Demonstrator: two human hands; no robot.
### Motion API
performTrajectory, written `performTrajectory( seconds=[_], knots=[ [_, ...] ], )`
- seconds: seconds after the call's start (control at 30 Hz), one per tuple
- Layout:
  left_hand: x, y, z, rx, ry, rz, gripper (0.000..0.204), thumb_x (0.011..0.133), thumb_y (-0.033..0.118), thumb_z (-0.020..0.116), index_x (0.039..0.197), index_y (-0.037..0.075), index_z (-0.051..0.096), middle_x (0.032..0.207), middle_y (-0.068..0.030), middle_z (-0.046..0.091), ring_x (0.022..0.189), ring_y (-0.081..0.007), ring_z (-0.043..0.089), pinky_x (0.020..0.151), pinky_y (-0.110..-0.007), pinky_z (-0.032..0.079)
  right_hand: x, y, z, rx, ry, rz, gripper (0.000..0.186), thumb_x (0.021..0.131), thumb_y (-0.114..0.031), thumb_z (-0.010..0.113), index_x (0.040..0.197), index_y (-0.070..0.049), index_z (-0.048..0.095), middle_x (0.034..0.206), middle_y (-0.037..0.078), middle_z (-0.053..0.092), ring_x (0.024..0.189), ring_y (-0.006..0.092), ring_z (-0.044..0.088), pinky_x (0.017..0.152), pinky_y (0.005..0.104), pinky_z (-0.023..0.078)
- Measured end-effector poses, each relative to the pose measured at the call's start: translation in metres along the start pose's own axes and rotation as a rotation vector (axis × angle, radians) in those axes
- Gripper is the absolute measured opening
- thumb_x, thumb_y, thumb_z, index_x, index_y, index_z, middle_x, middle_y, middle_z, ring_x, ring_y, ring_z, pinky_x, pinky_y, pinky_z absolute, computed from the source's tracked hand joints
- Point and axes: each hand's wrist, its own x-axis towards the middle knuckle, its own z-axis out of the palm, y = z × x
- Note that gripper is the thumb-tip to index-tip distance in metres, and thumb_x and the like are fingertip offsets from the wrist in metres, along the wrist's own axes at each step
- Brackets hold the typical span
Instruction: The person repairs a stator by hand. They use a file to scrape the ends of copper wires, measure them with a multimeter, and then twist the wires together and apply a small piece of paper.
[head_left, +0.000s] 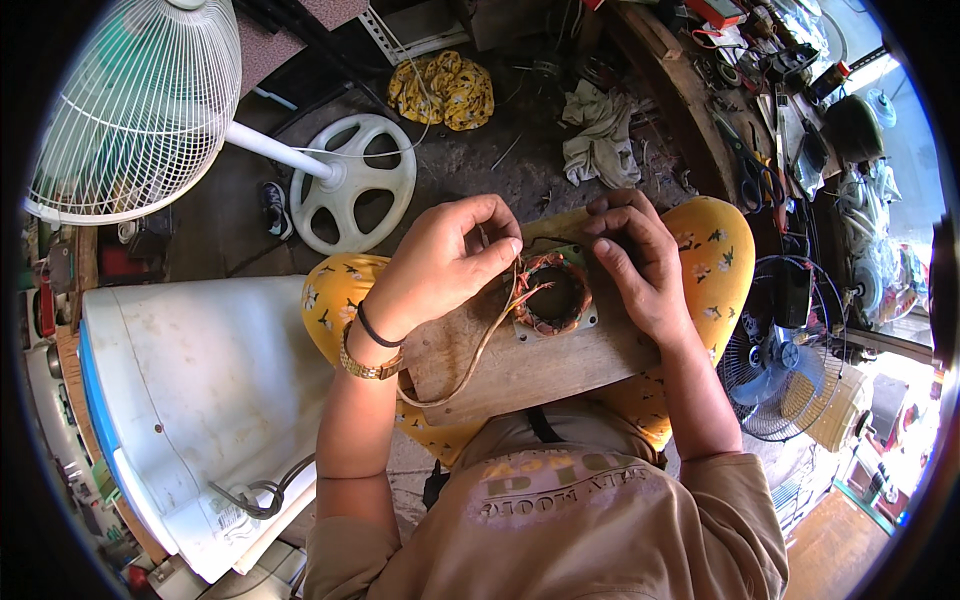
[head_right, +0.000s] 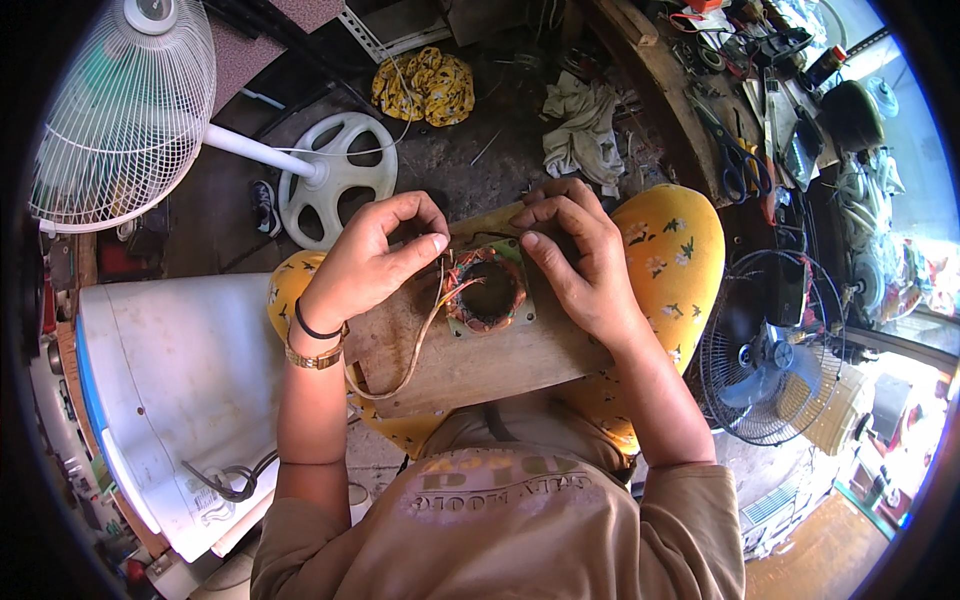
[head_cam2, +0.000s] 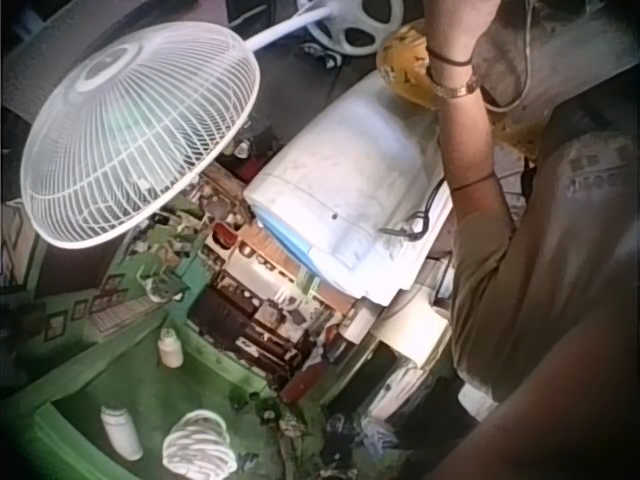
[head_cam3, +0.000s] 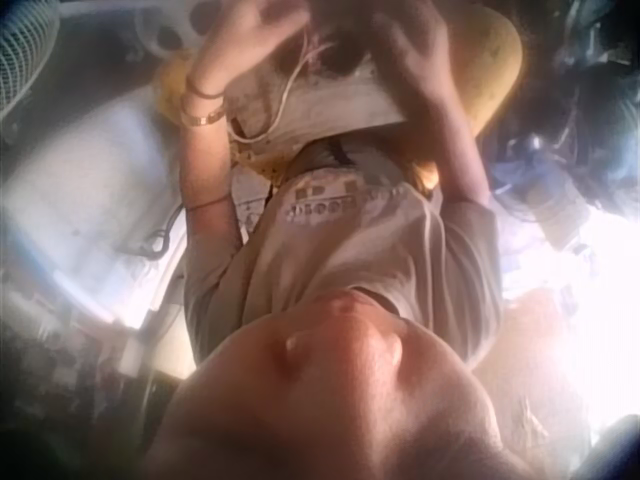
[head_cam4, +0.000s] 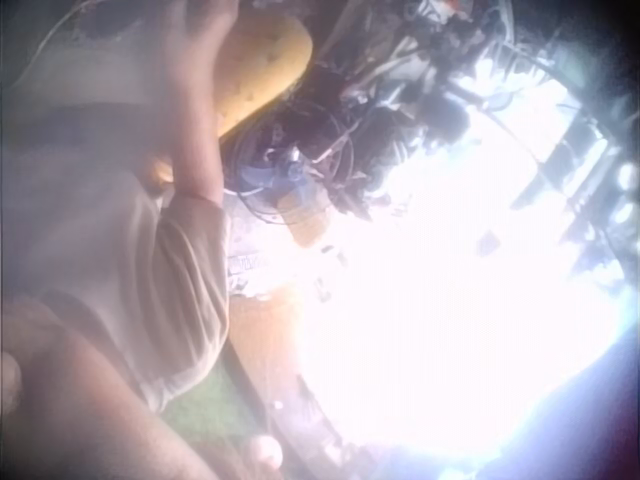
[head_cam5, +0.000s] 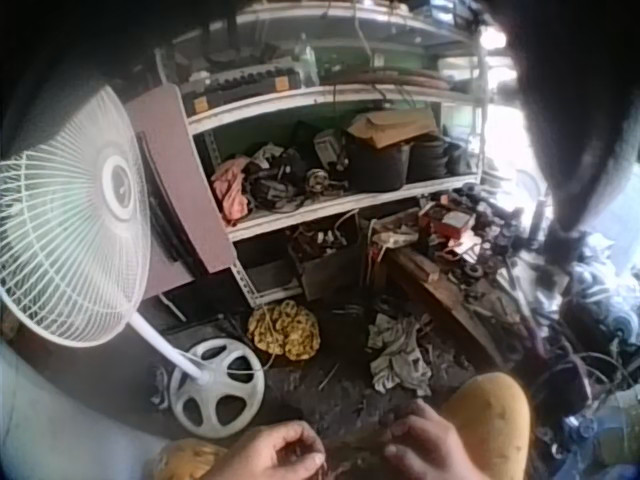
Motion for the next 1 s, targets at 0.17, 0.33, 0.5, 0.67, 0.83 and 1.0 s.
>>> performTrajectory(
  seconds=[0.17,0.33,0.5,0.67,0.83,1.0],
  knots=[
    [0.000,0.000,0.001,0.007,0.021,0.031,0.013,0.094,0.012,0.065,0.091,0.001,0.061,0.084,0.0013,0.059,0.085,-0.0068,0.053,0.080,-0.025,0.045,0.000,0.000,0.001,-0.010,0.000,0.005,0.013,0.091,-0.006,0.067,0.102,0.000,0.066,0.111,0.014,0.058,0.108,0.0276,0.059,0.095,0.0361,0.047],
    [-0.001,0.001,0.002,0.013,0.028,0.022,0.012,0.093,0.011,0.065,0.091,0.000,0.061,0.084,0.0010,0.059,0.084,-0.0068,0.053,0.079,-0.025,0.045,0.000,0.001,0.000,-0.028,-0.008,0.004,0.014,0.090,-0.006,0.067,0.103,-0.001,0.066,0.112,0.014,0.058,0.108,0.0281,0.059,0.095,0.0361,0.047],
    [0.001,-0.006,0.006,-0.011,0.099,0.086,0.014,0.091,0.016,0.069,0.091,0.002,0.065,0.074,0.0003,0.063,0.059,-0.0036,0.050,0.055,-0.023,0.042,0.000,0.001,0.001,-0.030,-0.009,0.001,0.014,0.090,-0.006,0.067,0.102,-0.001,0.066,0.111,0.014,0.058,0.108,0.0283,0.059,0.094,0.0364,0.047],
    [0.002,-0.008,0.009,-0.016,0.121,0.125,0.014,0.091,0.016,0.069,0.091,0.002,0.065,0.074,0.0003,0.063,0.059,-0.0038,0.051,0.056,-0.023,0.042,0.000,0.002,0.001,-0.024,-0.008,0.004,0.013,0.090,-0.006,0.067,0.103,-0.001,0.066,0.110,0.014,0.058,0.108,0.0283,0.059,0.094,0.0367,0.047],
    [-0.001,-0.005,0.007,-0.007,0.132,0.077,0.012,0.090,0.012,0.069,0.094,0.002,0.065,0.079,0.0005,0.062,0.069,-0.0053,0.052,0.064,-0.024,0.043,0.000,0.002,0.001,-0.030,-0.009,-0.010,0.014,0.090,-0.006,0.067,0.103,-0.001,0.066,0.111,0.014,0.058,0.108,0.0286,0.059,0.095,0.0367,0.047],
    [-0.018,0.001,0.006,0.005,0.253,0.071,0.011,0.092,0.008,0.066,0.101,0.002,0.064,0.089,0.0019,0.059,0.083,-0.0071,0.051,0.078,-0.023,0.043,0.000,0.000,-0.001,-0.036,-0.010,0.012,0.013,0.091,-0.006,0.067,0.103,-0.001,0.066,0.113,0.014,0.058,0.109,0.0280,0.059,0.096,0.0366,0.047]
  ],
)
